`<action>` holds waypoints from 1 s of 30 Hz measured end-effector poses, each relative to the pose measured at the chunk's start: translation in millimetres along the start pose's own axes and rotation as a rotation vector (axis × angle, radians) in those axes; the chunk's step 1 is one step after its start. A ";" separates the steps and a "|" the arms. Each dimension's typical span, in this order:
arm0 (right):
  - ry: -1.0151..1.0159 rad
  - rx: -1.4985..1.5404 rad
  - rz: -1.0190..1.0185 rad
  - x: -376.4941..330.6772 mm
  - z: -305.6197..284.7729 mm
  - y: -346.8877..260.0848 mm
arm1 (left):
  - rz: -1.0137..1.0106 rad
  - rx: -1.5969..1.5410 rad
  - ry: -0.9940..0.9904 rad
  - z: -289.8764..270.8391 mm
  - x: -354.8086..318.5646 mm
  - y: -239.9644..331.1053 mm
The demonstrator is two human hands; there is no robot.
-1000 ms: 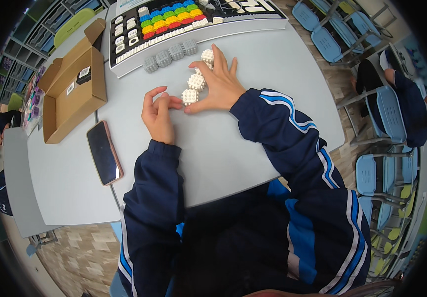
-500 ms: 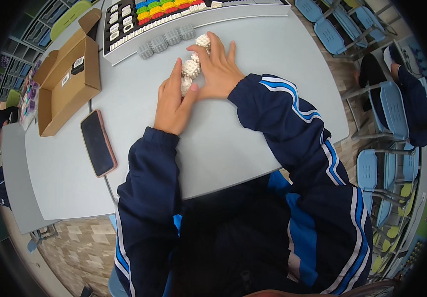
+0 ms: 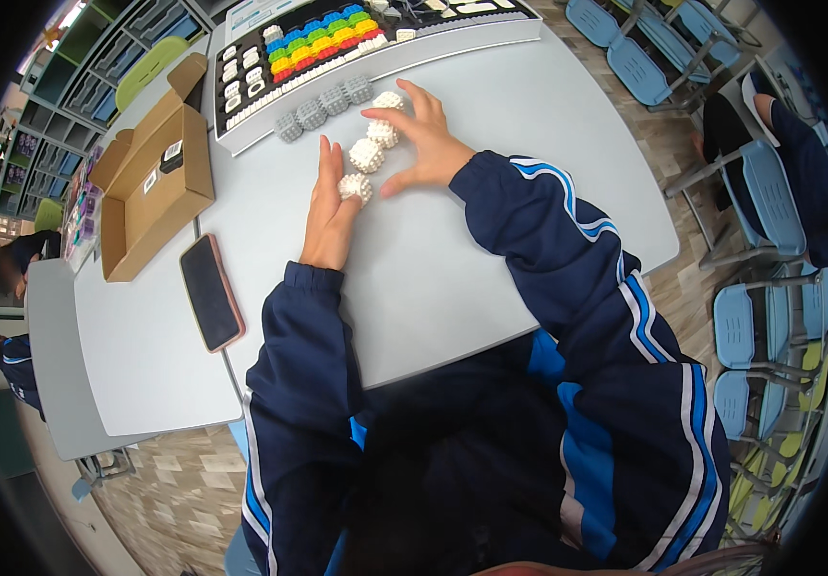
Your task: The person assembles small colorful building blocks into a long linear structure on a white table. They pick up individual blocks, connect them end-to-end, and occasionally adjust the alignment of the growing chain.
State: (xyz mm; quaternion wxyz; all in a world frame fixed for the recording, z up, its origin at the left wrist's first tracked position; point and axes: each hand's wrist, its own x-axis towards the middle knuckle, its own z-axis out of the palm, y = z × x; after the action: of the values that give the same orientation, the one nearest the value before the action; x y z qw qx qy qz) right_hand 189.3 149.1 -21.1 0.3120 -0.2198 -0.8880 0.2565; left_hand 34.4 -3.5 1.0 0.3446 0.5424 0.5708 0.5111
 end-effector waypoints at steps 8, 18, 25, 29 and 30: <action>0.083 0.039 -0.048 -5.1 -10.4 12.0 | 0.015 0.013 0.110 1.3 1.4 -16.1; 0.214 -0.035 -0.122 -2.7 -10.6 9.0 | 0.002 0.139 0.291 3.8 0.5 -13.5; 0.203 0.020 -0.123 4.4 -8.8 8.4 | 0.028 0.130 0.514 -0.8 0.1 -13.7; 0.211 0.008 0.032 3.3 -8.0 9.1 | 0.188 0.252 0.532 -0.9 1.1 -14.2; 0.206 0.057 0.057 3.8 -9.7 9.8 | 0.170 0.277 0.508 -1.4 0.4 -14.2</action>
State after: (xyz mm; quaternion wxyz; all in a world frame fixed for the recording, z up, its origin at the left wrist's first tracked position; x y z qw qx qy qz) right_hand 195.3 161.8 -18.7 0.4002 -0.2609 -0.8371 0.2664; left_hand 29.2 -1.8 -12.2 0.0698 0.4848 0.6556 0.5748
